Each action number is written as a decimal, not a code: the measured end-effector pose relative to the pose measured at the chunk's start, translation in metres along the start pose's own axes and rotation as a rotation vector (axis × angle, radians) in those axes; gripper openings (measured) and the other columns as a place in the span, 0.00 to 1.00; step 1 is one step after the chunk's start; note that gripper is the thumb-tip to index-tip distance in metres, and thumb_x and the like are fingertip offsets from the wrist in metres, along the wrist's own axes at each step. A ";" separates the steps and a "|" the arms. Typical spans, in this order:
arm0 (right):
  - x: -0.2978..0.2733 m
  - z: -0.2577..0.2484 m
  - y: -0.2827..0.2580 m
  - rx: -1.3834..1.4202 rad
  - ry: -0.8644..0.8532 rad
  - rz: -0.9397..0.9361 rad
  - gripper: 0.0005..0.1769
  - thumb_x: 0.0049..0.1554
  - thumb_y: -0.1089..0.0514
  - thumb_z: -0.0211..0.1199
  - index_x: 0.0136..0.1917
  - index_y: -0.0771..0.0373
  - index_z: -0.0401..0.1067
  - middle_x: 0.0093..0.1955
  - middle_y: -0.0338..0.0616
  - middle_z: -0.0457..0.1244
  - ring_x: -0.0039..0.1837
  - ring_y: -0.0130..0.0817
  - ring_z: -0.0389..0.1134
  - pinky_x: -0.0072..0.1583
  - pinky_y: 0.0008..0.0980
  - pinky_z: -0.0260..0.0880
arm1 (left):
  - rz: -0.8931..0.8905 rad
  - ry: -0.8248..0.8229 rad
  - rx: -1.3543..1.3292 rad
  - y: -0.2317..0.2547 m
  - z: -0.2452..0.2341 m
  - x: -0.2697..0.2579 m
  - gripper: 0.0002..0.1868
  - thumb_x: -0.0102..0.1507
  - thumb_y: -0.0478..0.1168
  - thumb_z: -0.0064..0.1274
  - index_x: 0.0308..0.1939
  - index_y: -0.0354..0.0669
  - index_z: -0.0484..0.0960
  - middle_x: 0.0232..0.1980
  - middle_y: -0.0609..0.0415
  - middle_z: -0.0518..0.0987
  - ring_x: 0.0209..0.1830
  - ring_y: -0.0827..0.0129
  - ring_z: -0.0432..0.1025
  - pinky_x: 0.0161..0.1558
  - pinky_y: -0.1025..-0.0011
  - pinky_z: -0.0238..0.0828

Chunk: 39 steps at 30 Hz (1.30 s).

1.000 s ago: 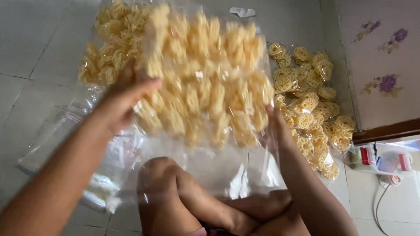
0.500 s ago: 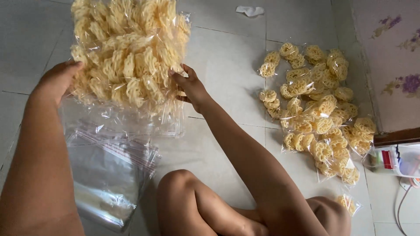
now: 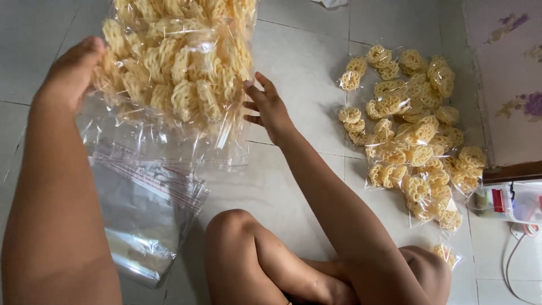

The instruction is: The person is manually packing crackers into clear plastic bags while sitting on the floor.

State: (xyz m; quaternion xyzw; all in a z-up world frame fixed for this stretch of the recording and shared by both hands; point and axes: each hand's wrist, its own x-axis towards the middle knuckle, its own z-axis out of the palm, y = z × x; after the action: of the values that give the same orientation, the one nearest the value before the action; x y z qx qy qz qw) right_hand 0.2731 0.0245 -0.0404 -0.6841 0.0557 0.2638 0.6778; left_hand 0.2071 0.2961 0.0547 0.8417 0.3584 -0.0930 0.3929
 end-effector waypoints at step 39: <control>-0.284 -0.370 0.278 -1.299 0.552 0.169 0.21 0.63 0.44 0.49 0.61 0.39 0.79 0.62 0.33 0.70 0.67 0.38 0.67 0.65 0.41 0.64 | -0.107 0.310 0.155 -0.422 0.264 -0.131 0.18 0.66 0.35 0.34 0.20 0.46 0.54 0.21 0.57 0.54 0.23 0.68 0.47 0.28 0.63 0.38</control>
State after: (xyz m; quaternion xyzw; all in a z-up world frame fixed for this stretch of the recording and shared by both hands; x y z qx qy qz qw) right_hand 0.0154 -0.4303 -0.1871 -0.9850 0.1100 0.1124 0.0713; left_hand -0.1408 0.2175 -0.3171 0.8536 0.4506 -0.0100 0.2613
